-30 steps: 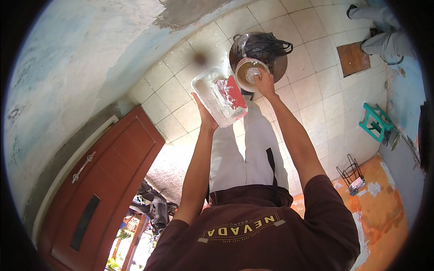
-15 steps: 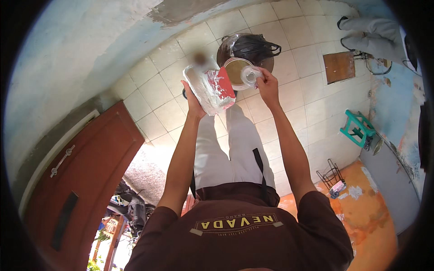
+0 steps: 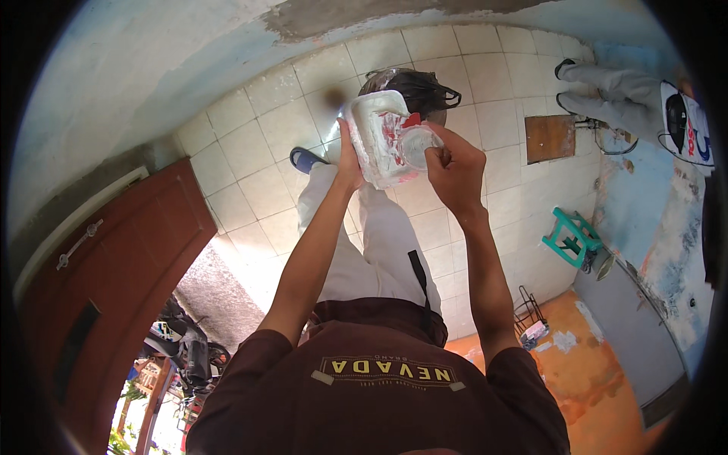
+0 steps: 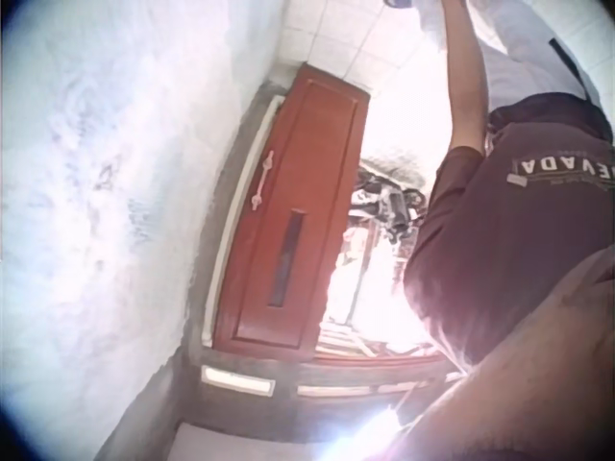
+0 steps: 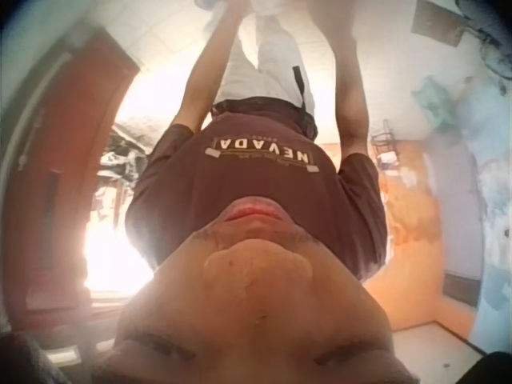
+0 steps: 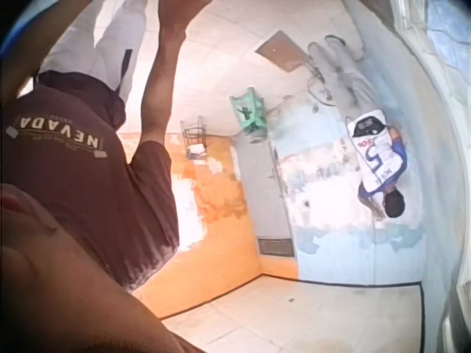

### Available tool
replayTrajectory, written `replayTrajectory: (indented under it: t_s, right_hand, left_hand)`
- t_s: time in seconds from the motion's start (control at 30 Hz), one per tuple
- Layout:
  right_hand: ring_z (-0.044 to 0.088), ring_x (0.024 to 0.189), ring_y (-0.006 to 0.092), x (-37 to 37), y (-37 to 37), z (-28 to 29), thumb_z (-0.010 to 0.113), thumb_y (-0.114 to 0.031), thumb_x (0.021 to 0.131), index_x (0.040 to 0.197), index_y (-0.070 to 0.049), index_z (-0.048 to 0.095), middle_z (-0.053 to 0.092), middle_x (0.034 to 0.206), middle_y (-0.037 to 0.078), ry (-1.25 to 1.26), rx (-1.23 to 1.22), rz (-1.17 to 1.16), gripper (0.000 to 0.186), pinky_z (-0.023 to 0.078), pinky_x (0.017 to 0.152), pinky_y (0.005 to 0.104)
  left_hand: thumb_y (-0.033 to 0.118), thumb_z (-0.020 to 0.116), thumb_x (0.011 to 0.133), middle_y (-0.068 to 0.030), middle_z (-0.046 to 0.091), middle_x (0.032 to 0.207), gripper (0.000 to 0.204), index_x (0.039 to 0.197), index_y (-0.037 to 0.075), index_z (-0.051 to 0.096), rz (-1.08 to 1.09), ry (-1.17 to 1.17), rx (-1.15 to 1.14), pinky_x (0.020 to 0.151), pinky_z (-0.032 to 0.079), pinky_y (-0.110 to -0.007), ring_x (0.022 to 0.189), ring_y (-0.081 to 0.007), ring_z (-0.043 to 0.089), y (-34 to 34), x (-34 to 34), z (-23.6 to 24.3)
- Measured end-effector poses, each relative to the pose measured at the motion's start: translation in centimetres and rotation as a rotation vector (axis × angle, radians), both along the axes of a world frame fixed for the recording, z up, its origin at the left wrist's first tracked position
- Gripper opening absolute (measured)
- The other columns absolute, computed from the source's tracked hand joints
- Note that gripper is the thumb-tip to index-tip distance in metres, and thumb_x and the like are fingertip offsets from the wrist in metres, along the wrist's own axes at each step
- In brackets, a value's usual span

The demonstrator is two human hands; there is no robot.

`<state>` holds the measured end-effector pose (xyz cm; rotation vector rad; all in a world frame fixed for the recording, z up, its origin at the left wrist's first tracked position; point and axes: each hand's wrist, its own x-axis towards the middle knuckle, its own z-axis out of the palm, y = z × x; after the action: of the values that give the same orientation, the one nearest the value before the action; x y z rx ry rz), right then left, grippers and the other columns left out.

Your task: The person applies a white substance from a container to a wall using a putty knife, then uses the knife to scrape and level the substance on the wall surface.

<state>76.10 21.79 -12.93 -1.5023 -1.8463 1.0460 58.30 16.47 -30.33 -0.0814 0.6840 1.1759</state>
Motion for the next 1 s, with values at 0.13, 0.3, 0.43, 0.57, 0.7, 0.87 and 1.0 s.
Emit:
replayTrajectory:
  t_s: [0.13, 0.3, 0.43, 0.57, 0.7, 0.87, 1.0]
  right_hand:
    - [0.068, 0.062, 0.018, -1.1, -0.1, 1.2, 0.075, 0.002, 0.087, 0.126, -0.001, 0.073, 0.075, 0.091, 0.013, -0.092, 0.082, 0.07, 0.039, 0.055, 0.06, 0.0316]
    - [0.071, 0.066, 0.0208, -1.5, 0.0, 1.7, 0.074, 0.003, 0.087, 0.127, 0.0, 0.072, 0.075, 0.095, 0.014, -0.113, 0.115, 0.096, 0.04, 0.056, 0.062, 0.0347]
    - [0.073, 0.071, 0.0234, -2.0, -0.2, 1.7, 0.071, 0.004, 0.086, 0.128, -0.001, 0.072, 0.075, 0.096, 0.015, -0.209, 0.143, 0.11, 0.042, 0.057, 0.064, 0.0353]
    - [0.073, 0.071, 0.0259, -2.0, -0.5, 1.7, 0.07, 0.004, 0.085, 0.13, -0.003, 0.071, 0.076, 0.099, 0.015, -0.218, 0.187, 0.126, 0.046, 0.058, 0.064, 0.0363]
    - [0.073, 0.071, 0.0252, -1.9, -0.5, 1.6, 0.07, 0.004, 0.085, 0.131, -0.004, 0.071, 0.076, 0.102, 0.015, -0.246, 0.222, 0.149, 0.047, 0.058, 0.064, 0.0369]
    - [0.071, 0.066, 0.0256, -1.5, -0.2, 2.1, 0.07, 0.005, 0.085, 0.132, -0.005, 0.071, 0.074, 0.093, 0.014, -0.25, 0.21, 0.142, 0.048, 0.056, 0.06, 0.0369]
    - [0.07, 0.064, 0.0258, -1.3, -0.2, 2.1, 0.07, 0.005, 0.085, 0.132, -0.005, 0.072, 0.073, 0.089, 0.014, -0.242, 0.223, 0.134, 0.048, 0.055, 0.059, 0.0367]
  left_hand:
    - [0.095, 0.023, 0.091, -0.0187, 0.047, 0.162, 0.114, 0.166, 0.01, 0.035, -0.006, -0.026, -0.028, 0.12, 0.044, -0.057, 0.146, -0.0366, 0.051, 0.2, 0.4, 0.1]
    - [0.097, 0.023, 0.089, -0.017, 0.044, 0.165, 0.117, 0.167, 0.011, 0.033, -0.033, -0.07, -0.034, 0.121, 0.043, -0.057, 0.148, -0.0368, 0.048, 0.4, 0.5, -0.3]
    - [0.098, 0.022, 0.088, -0.0158, 0.045, 0.164, 0.118, 0.167, 0.012, 0.033, -0.036, -0.03, -0.047, 0.12, 0.044, -0.056, 0.147, -0.0365, 0.049, 0.6, 0.4, 0.2]
    - [0.093, 0.023, 0.094, -0.0175, 0.055, 0.156, 0.11, 0.163, 0.009, 0.039, -0.01, -0.153, -0.011, 0.115, 0.05, -0.055, 0.139, -0.0343, 0.059, 1.1, 0.9, 1.0]
    - [0.094, 0.023, 0.092, -0.0172, 0.055, 0.156, 0.111, 0.163, 0.01, 0.039, -0.031, -0.168, 0.045, 0.116, 0.05, -0.057, 0.139, -0.0345, 0.059, 1.4, 1.1, 1.0]
    - [0.095, 0.023, 0.091, -0.0173, 0.055, 0.156, 0.112, 0.163, 0.01, 0.039, -0.026, -0.224, 0.024, 0.116, 0.049, -0.057, 0.139, -0.035, 0.059, 1.8, 1.5, 0.6]
    - [0.095, 0.023, 0.091, -0.0175, 0.055, 0.156, 0.112, 0.163, 0.01, 0.04, -0.013, -0.261, 0.037, 0.116, 0.05, -0.058, 0.138, -0.0357, 0.059, 1.9, 1.6, 0.5]
